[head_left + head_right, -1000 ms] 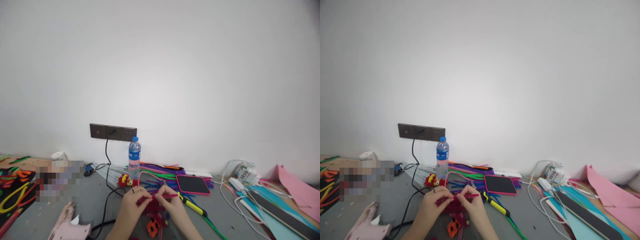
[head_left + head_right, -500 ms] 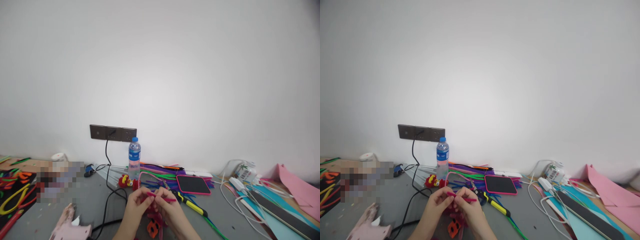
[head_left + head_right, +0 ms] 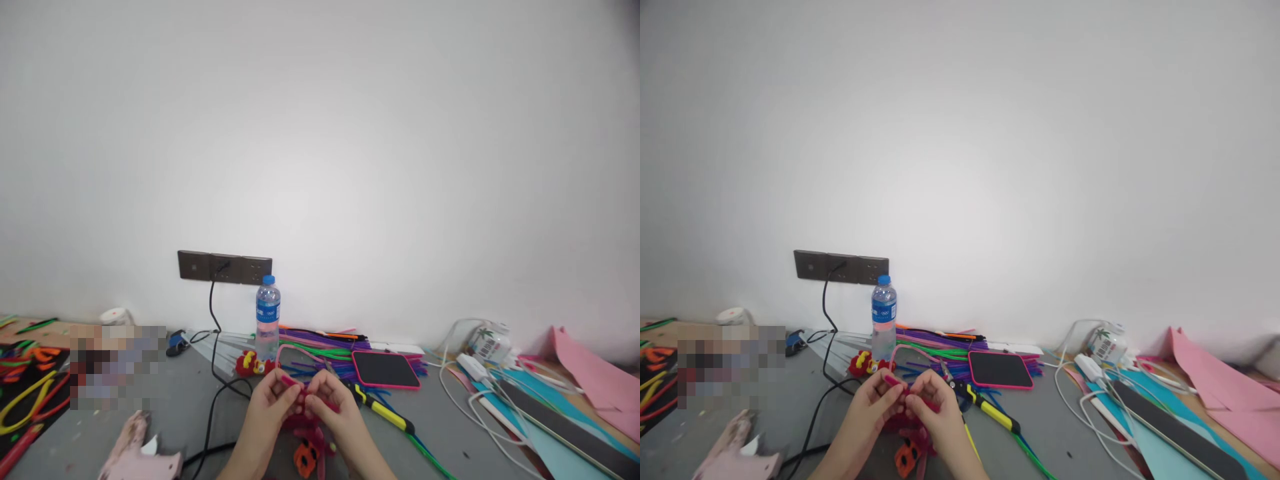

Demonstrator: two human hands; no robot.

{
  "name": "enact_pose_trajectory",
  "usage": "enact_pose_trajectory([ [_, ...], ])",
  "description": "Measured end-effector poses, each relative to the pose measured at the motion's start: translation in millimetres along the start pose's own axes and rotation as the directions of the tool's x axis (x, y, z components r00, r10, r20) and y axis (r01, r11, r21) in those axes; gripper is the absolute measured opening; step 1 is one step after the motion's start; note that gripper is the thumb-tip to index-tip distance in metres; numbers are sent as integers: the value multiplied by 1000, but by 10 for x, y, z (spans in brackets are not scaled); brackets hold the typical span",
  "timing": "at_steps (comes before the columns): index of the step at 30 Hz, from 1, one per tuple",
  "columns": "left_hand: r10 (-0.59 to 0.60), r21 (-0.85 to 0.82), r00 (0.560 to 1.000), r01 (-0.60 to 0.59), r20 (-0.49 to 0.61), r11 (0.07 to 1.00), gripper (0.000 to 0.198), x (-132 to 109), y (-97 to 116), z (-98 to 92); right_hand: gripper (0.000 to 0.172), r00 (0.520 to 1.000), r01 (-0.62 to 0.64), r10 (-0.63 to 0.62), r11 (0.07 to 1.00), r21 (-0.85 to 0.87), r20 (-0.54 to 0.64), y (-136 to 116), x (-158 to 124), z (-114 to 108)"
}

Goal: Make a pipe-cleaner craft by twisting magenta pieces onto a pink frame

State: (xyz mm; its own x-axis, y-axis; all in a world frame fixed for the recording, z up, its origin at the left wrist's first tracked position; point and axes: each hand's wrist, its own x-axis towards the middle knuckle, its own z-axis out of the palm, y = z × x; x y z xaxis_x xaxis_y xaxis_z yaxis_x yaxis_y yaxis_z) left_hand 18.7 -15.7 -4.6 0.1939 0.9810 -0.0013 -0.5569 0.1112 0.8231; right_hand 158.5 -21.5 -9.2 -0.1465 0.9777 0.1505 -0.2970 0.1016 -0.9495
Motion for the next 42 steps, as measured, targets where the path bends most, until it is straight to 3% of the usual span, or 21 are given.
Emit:
enact_pose_trajectory([
  [9, -38, 90, 999, 39, -16, 995, 40, 35, 59, -42, 28, 999, -53, 52, 992, 112, 10, 13, -30, -25],
  [17, -114, 117, 989, 103, 93, 988, 43, 29, 97, -75, 31, 994, -78, 60, 974, 214, 91, 63, -32, -57],
  [24, -186, 274, 969, 138, 161, 952, 43, -9, 139, -44, 30, 989, 60, -66, 997, 51, 132, -47, -32, -184],
  [29, -275, 356, 941, 193, 196, 914, 46, -34, 78, -22, 26, 971, 16, -17, 1000, 6, 237, -178, -54, -170],
  [33, -272, 315, 932, 191, 238, 930, 51, -23, 42, -48, 25, 960, 11, -15, 1000, 16, 279, -217, -61, -148],
  [42, -281, 457, 947, 182, 158, 871, 37, -47, 176, -29, 19, 961, 19, -13, 1000, -19, 277, -203, -25, -174],
])
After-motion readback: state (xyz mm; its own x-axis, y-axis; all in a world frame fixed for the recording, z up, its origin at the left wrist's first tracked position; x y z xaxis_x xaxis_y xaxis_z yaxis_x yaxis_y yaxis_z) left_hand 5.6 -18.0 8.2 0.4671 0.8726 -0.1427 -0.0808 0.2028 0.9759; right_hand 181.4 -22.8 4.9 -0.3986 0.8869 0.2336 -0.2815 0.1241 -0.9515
